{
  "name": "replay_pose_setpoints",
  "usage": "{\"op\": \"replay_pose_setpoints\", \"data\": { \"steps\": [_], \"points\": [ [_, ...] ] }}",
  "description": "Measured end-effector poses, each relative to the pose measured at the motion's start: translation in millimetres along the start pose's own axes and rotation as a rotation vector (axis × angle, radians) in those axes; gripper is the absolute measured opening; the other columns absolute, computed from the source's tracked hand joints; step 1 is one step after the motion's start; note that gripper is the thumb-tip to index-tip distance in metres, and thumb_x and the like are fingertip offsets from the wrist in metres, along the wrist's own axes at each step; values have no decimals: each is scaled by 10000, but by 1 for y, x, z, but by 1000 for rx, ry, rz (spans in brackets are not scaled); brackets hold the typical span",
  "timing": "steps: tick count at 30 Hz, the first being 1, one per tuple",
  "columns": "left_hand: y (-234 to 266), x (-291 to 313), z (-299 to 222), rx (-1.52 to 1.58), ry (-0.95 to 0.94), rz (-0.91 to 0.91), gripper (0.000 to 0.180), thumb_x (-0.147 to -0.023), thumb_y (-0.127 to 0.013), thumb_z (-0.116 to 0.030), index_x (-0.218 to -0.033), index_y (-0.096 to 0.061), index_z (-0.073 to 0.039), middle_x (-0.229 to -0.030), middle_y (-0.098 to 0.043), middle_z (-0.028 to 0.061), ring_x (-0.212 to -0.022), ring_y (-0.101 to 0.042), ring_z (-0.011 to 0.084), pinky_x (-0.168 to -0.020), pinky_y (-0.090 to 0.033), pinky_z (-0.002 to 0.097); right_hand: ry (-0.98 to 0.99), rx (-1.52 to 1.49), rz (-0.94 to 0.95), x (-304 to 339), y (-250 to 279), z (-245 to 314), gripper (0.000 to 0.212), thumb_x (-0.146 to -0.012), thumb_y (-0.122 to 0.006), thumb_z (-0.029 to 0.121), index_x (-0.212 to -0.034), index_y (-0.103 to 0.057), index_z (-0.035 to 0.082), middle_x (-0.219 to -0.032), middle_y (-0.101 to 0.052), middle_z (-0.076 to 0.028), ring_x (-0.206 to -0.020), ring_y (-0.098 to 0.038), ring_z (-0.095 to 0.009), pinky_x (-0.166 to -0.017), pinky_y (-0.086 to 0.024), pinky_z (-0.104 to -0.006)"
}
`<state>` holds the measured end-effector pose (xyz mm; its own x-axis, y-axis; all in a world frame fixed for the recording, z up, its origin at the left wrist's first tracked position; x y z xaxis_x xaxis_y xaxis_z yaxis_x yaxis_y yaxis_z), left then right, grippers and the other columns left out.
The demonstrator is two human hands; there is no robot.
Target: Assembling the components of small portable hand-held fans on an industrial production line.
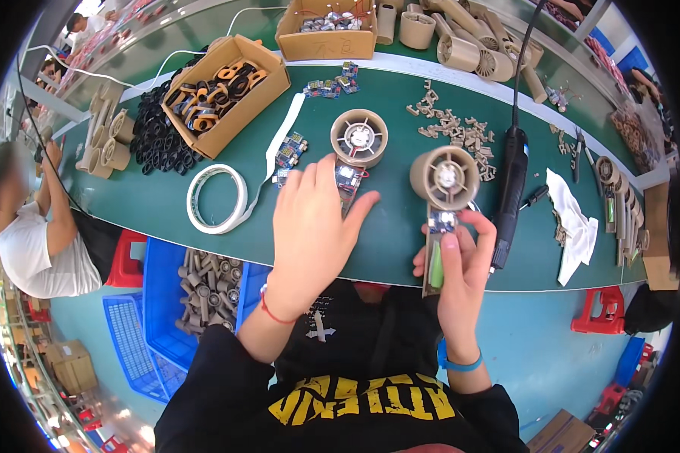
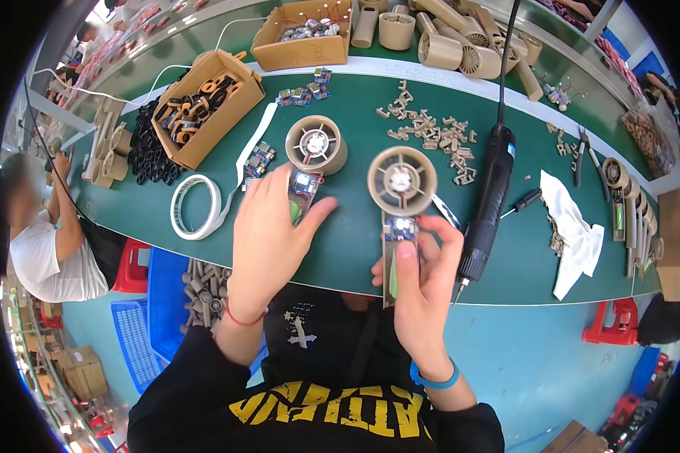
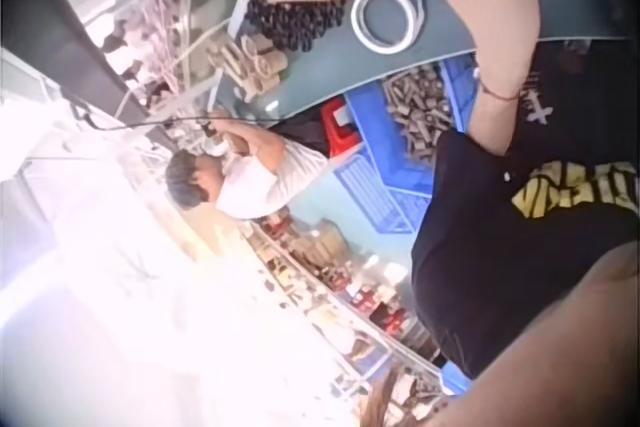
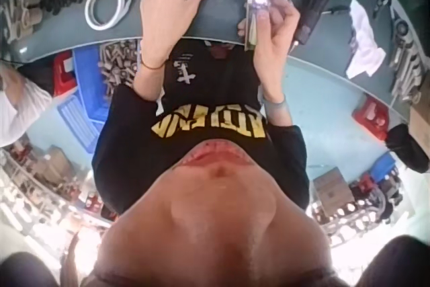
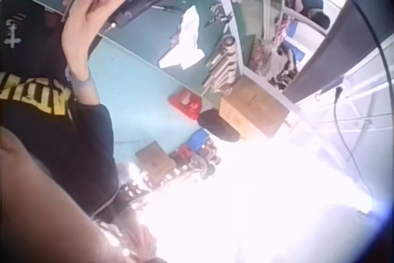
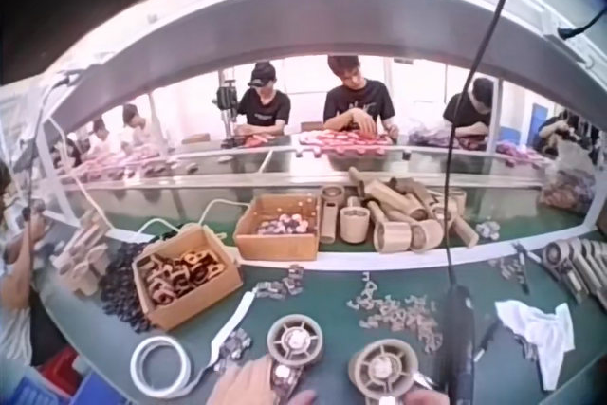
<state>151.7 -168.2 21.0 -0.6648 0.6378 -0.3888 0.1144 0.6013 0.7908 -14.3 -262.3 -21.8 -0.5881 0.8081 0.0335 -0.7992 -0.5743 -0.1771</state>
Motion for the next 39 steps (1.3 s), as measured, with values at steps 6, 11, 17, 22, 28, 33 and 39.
{"op": "replay_pose_setpoints", "data": {
  "steps": [6, 11, 17, 22, 28, 33, 39],
  "points": [
    [22, 7, 16, 787, 169, -81, 287, -796, -748, -53, -1019, -575, -3, -793, -663, 124, -698, -644, 224, -617, -480, 283, -3, -9, -61, -11, 10, -9, 307, -1003, -448, 91, -1283, -329, 50, -1047, -598, -135, -718, -590, -126, -618, -507, -249],
    [179, 85, 9, 1472, -597, -830, 323, -914, -578, -232, -1078, -468, 24, -578, -417, -6, -409, -440, 73, -351, -285, 202, -6, 15, 66, -6, -7, -8, 317, -993, -448, 58, -1284, -324, 51, -1032, -596, -125, -710, -585, -117, -614, -500, -237],
    [121, 42, -22, 1515, -319, -218, 362, -948, -575, -198, -1164, -413, 44, -810, -439, 38, -423, -450, 114, -352, -344, 187, 19, 37, 29, -6, 3, -6, 309, -996, -445, 61, -1283, -328, 51, -1000, -588, -112, -709, -581, -116, -609, -492, -231],
    [126, 26, -31, 1399, -251, 65, 340, -940, -576, -375, -1072, -511, -69, -913, -473, 57, -552, -467, 163, -450, -374, 272, 23, 46, 33, -6, 4, -7, 308, -997, -447, 62, -1282, -331, 50, -1028, -595, -115, -720, -584, -107, -610, -493, -224],
    [149, 33, -35, 1472, -397, -59, 293, -932, -590, -382, -1031, -543, -110, -880, -484, 32, -572, -470, 156, -483, -386, 280, 48, 33, 41, -5, -2, -5, 304, -996, -458, 69, -1276, -340, 54, -1044, -610, -121, -721, -587, -105, -609, -490, -217],
    [171, 52, -40, 1577, -699, -422, 236, -924, -616, -312, -1024, -542, -111, -803, -484, -9, -540, -465, 129, -479, -390, 259, 35, 66, 30, -5, -2, -4, 312, -992, -455, 60, -1281, -340, 49, -1042, -612, -117, -712, -580, -103, -610, -487, -222],
    [150, 54, -16, 1598, -357, -399, 299, -1030, -444, -294, -895, -550, -50, -657, -451, -45, -447, -417, 31, -396, -311, 157, -25, 66, 44, -6, -1, -4, 308, -993, -443, 60, -1285, -346, 41, -1044, -604, -110, -717, -573, -95, -614, -487, -221]
  ]
}}
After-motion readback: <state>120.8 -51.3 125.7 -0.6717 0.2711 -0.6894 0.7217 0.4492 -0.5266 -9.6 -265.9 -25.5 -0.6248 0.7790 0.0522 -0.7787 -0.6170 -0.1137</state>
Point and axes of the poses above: each hand's wrist, its own x-axis away from the middle knuckle, its own y-axis out of the back of the hand, z = x × y, the point moved 8 cm from there along -x, towards the middle knuckle
